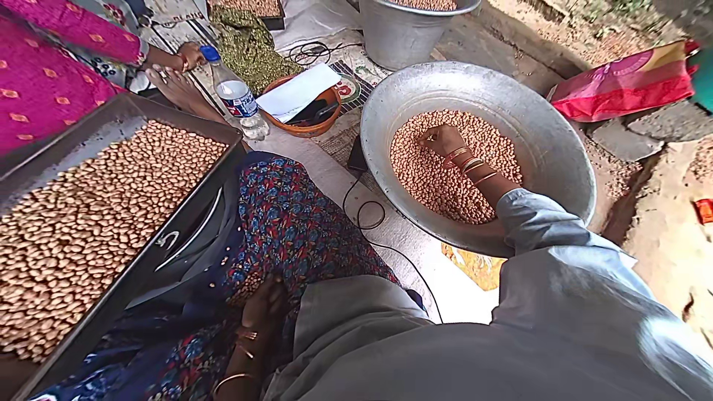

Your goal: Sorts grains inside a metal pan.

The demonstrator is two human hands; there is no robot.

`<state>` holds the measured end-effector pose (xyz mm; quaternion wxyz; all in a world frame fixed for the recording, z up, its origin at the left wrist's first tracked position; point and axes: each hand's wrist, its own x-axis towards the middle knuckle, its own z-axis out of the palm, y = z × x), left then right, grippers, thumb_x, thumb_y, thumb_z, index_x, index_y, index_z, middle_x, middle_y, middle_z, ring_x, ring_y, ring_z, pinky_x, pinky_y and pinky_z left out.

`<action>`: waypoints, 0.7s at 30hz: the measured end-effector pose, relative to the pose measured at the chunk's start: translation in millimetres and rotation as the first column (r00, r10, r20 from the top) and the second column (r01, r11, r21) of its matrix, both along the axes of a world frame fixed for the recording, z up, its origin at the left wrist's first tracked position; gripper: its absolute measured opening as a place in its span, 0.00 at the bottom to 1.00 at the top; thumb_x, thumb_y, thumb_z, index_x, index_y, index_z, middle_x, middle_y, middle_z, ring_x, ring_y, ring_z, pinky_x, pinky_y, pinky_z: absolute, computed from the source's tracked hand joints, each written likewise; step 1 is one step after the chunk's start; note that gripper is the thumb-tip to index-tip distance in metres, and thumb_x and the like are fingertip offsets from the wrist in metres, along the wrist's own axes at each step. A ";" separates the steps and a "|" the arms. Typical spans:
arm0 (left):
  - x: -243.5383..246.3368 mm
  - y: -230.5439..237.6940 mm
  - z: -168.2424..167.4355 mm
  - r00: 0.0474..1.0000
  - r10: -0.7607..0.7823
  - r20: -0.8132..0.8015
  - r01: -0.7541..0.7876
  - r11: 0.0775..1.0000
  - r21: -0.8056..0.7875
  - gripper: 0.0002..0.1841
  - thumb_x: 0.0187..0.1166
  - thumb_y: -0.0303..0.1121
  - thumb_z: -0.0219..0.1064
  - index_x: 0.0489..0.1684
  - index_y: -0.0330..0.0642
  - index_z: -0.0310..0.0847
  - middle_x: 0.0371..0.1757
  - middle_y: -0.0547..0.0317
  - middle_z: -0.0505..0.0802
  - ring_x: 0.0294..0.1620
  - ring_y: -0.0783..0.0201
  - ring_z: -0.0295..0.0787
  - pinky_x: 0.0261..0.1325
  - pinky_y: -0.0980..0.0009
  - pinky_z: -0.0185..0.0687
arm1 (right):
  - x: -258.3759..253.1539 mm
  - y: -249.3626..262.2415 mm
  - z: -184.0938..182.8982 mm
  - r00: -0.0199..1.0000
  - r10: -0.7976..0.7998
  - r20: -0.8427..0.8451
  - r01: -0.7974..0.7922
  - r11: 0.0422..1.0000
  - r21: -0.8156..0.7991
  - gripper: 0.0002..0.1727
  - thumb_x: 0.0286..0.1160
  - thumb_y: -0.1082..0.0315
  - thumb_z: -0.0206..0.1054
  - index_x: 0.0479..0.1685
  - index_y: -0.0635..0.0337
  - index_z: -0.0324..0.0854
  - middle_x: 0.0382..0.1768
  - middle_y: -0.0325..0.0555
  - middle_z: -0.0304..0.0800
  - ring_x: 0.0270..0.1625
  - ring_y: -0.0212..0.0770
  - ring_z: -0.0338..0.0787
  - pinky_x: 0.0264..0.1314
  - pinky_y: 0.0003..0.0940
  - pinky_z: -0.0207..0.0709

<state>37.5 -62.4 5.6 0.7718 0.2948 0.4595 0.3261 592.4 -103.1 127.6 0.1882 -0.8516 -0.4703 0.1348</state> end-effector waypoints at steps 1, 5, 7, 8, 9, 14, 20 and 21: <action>0.4 0.2 0.1 1.000 0.000 -0.001 0.000 1.000 -0.001 0.25 0.96 0.36 0.35 0.28 0.48 0.77 0.07 0.79 0.69 0.04 0.86 0.57 0.08 0.89 0.50 | -4.9 0.9 -2.1 0.999 -0.007 0.047 0.008 1.000 -0.005 0.13 0.79 0.62 0.70 0.54 0.57 0.93 0.50 0.61 0.95 0.56 0.66 0.92 0.61 0.71 0.77; 1.8 -0.4 0.4 1.000 0.018 -0.001 -0.018 1.000 -0.013 0.25 0.96 0.35 0.36 0.28 0.47 0.77 0.07 0.78 0.69 0.04 0.85 0.55 0.07 0.89 0.50 | -11.4 0.6 -18.6 0.988 -0.005 0.157 0.002 1.000 0.020 0.14 0.83 0.63 0.65 0.59 0.55 0.91 0.56 0.63 0.93 0.60 0.68 0.91 0.61 0.72 0.78; 1.2 0.3 -1.2 1.000 0.018 0.015 -0.018 1.000 -0.011 0.24 0.96 0.35 0.35 0.29 0.48 0.76 0.08 0.78 0.67 0.04 0.86 0.53 0.08 0.89 0.47 | -12.0 1.7 -23.6 0.987 -0.012 0.160 0.005 0.999 0.045 0.15 0.84 0.62 0.65 0.60 0.55 0.91 0.57 0.63 0.93 0.61 0.69 0.90 0.62 0.71 0.78; 1.3 0.5 -1.6 0.999 0.022 0.027 -0.022 1.000 -0.011 0.25 0.96 0.35 0.35 0.28 0.48 0.76 0.07 0.79 0.68 0.04 0.86 0.54 0.08 0.89 0.48 | -12.5 2.7 -25.2 0.988 -0.022 0.156 0.014 0.999 0.053 0.15 0.84 0.61 0.66 0.61 0.55 0.91 0.57 0.64 0.93 0.61 0.69 0.90 0.62 0.72 0.77; 1.7 1.1 -1.8 0.999 0.021 0.038 -0.021 1.000 -0.008 0.25 0.96 0.35 0.35 0.29 0.48 0.77 0.07 0.79 0.68 0.04 0.86 0.54 0.08 0.89 0.48 | -13.8 3.7 -25.6 0.988 -0.041 0.149 0.034 0.998 0.052 0.15 0.83 0.60 0.67 0.60 0.55 0.91 0.56 0.64 0.93 0.60 0.70 0.90 0.61 0.73 0.77; 6.8 0.9 1.7 0.999 0.018 0.041 -0.017 0.999 -0.037 0.21 0.95 0.33 0.38 0.33 0.44 0.76 0.08 0.77 0.67 0.05 0.84 0.55 0.09 0.87 0.49 | -25.9 3.9 -21.2 0.992 -0.082 0.100 0.080 0.997 0.020 0.15 0.83 0.61 0.68 0.59 0.59 0.90 0.51 0.71 0.92 0.56 0.77 0.89 0.58 0.79 0.74; 6.5 -1.2 12.5 0.999 0.028 -0.016 -0.028 0.999 -0.015 0.16 0.95 0.34 0.46 0.37 0.40 0.76 0.14 0.74 0.71 0.10 0.80 0.60 0.14 0.85 0.56 | 6.6 18.4 -43.5 0.989 -0.004 0.151 0.021 0.994 -0.108 0.26 0.80 0.54 0.65 0.64 0.67 0.87 0.63 0.65 0.90 0.71 0.62 0.86 0.78 0.62 0.70; 6.0 -1.5 14.8 1.000 0.024 -0.020 -0.025 1.000 -0.019 0.15 0.95 0.34 0.46 0.37 0.40 0.76 0.15 0.73 0.72 0.11 0.80 0.61 0.16 0.84 0.58 | 20.4 23.0 -48.4 0.986 -0.029 0.165 0.051 0.991 -0.127 0.27 0.81 0.49 0.62 0.65 0.62 0.87 0.65 0.57 0.91 0.73 0.54 0.86 0.80 0.55 0.70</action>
